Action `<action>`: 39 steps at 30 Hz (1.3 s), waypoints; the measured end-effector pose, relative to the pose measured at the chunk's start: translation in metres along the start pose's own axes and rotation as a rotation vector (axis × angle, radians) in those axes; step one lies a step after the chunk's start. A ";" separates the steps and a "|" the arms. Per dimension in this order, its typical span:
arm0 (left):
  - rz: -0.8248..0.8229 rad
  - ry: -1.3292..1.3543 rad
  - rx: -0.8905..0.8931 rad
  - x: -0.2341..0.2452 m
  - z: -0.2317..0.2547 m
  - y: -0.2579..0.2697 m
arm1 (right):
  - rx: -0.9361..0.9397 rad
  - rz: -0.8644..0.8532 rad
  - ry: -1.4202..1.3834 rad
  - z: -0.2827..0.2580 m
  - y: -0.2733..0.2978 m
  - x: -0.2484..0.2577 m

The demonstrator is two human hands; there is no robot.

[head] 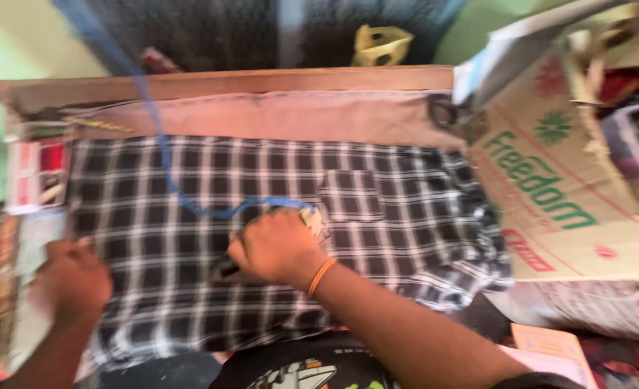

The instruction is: The person irons a black and white checkered shirt laid out on a wooden table. They use a metal iron with a blue cord, moving it back and forth across the fabric while holding the shirt in place with their left hand.

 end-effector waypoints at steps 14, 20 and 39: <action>0.132 -0.166 -0.090 -0.041 -0.038 -0.017 | -0.032 0.090 0.228 0.122 0.138 0.041; 0.118 -0.224 -0.088 -0.026 -0.024 -0.011 | -0.675 0.056 0.255 0.209 0.176 0.037; 0.076 -0.112 0.014 0.017 0.018 0.009 | -0.830 0.242 0.335 0.206 0.090 0.035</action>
Point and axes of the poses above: each hand's wrist, its own y-axis away from the middle knuckle, its own x-axis out of the back of the hand, z = x × y, the point moved 2 cm from there along -y, towards the middle knuckle, and after that the axes turned 11 degrees about x, right-handed, at the moved point
